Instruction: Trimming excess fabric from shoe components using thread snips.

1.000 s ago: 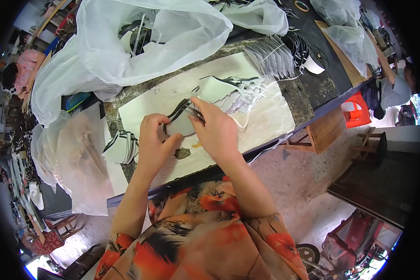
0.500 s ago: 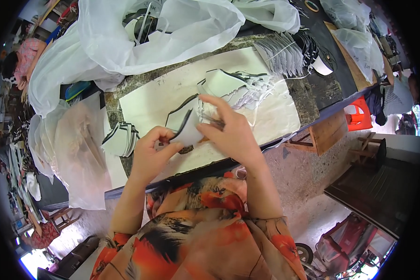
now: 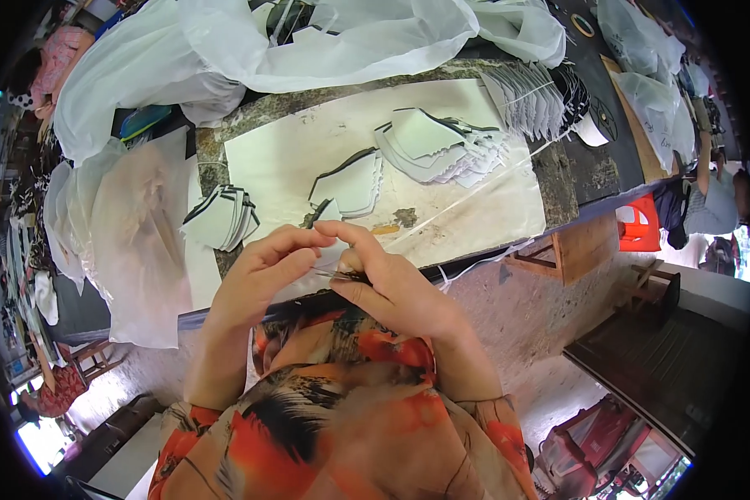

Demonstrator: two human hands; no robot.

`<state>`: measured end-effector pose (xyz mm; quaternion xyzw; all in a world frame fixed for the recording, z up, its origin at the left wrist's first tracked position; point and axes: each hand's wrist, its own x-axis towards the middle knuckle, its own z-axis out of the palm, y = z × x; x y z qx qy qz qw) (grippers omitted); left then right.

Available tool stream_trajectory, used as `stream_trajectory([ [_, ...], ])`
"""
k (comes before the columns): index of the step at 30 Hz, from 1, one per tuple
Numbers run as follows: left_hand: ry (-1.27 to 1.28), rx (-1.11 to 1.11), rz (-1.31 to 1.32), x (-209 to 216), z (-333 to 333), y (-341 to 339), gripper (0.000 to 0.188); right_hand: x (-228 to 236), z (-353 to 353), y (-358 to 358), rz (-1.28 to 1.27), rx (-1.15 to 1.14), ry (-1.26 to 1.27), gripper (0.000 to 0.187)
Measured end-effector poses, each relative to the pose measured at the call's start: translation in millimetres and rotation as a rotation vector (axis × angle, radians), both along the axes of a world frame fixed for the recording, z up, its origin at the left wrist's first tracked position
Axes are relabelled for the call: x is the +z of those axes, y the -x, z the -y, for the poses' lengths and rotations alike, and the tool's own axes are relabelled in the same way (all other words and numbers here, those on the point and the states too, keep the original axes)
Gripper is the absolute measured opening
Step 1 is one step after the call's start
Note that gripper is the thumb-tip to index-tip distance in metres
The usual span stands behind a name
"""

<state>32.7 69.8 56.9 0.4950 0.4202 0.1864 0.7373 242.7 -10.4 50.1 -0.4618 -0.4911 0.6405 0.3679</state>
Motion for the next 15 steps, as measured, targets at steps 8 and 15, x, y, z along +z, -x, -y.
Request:
stream_trajectory([
  [8,0.135,0.007,0.104,-5.3,7.5,2.9,0.025,1.3,0.8,8.4,0.265,0.028,-0.096,0.070],
  [15,-0.698,-0.077,-0.235,17.6,14.8,1.2,0.027,-1.4,-0.3,19.5,0.661,0.021,-0.237,0.072],
])
